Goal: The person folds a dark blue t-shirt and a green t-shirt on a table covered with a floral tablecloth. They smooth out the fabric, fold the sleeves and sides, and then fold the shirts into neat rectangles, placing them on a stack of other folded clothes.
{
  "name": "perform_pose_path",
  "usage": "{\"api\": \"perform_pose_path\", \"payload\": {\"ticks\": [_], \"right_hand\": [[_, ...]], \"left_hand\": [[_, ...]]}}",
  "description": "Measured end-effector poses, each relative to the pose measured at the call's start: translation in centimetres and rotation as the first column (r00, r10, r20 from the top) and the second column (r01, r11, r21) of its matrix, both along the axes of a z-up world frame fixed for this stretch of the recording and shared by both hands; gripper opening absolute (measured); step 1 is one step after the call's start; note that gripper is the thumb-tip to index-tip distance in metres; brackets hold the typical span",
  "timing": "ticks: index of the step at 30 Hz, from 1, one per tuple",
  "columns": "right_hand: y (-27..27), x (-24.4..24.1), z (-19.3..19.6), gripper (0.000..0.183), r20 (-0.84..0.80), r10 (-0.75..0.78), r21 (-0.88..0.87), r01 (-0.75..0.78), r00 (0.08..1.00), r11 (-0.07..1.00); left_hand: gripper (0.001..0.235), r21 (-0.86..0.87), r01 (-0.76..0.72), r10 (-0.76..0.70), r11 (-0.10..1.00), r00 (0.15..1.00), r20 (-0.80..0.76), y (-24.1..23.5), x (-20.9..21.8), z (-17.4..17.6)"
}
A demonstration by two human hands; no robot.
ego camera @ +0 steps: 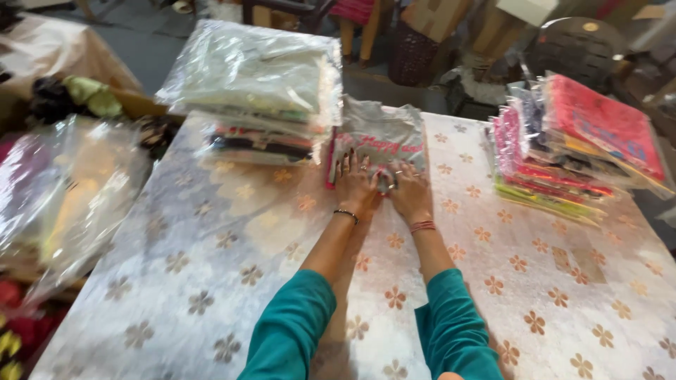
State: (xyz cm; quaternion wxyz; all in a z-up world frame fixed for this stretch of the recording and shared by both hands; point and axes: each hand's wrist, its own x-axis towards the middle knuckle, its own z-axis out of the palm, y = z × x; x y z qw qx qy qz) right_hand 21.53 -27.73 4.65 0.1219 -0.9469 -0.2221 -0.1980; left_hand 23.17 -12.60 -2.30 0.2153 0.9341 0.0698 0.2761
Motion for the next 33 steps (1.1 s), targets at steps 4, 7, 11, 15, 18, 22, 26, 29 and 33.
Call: {"api": "perform_pose_path", "payload": {"ticks": [4,7,11,15,18,22,26,29,33], "right_hand": [[-1.3,-1.4,-0.9,0.049,0.019,0.021,-0.008,-0.02,1.0,1.0],[-2.3,-1.9,-2.9,0.048,0.087,0.013,-0.038,-0.01,0.996,0.999],[-2.9,-4.8,-2.9,0.05,0.082,0.013,-0.038,-0.009,0.997,0.999],[-4.1,-6.5,-3.8,0.05,0.093,0.044,0.04,-0.048,0.995,0.998],[-5.0,-8.1,-5.3,0.043,-0.001,0.062,0.077,-0.061,0.998,0.995],[-5.5,-10.3,-5.2,0.046,0.003,0.102,0.149,-0.101,0.995,0.984],[-6.8,-10.0,-6.8,0.049,0.067,0.129,0.131,-0.137,0.989,0.982],[-6.6,-9.7,-6.5,0.051,0.06,0.135,0.134,-0.142,0.989,0.981],[-6.2,-10.2,-7.0,0.052,-0.005,0.114,0.111,-0.113,0.993,0.987]], "left_hand": [[0.07,-0.037,-0.046,0.046,0.998,0.999,0.023,1.2,0.3,-2.9],[0.08,-0.027,-0.1,0.101,0.995,0.994,0.038,1.5,-1.1,-3.4],[0.091,0.002,-0.028,0.029,1.0,0.995,-0.097,1.6,-5.7,-1.3],[0.092,0.04,0.009,-0.001,0.999,0.981,-0.196,1.2,-12.4,2.0],[0.096,0.068,0.118,-0.112,0.991,0.99,-0.087,2.1,-16.3,-0.1],[0.094,0.242,0.184,-0.184,0.953,0.983,-0.026,10.1,-23.6,0.9],[0.053,0.012,-0.078,0.077,0.997,0.997,0.02,26.3,-33.1,1.9],[0.045,0.266,-0.652,0.497,0.71,0.732,0.466,46.2,-43.1,-2.3],[0.029,-0.18,-0.955,0.967,0.236,0.213,0.141,46.1,-65.7,7.5]]}}
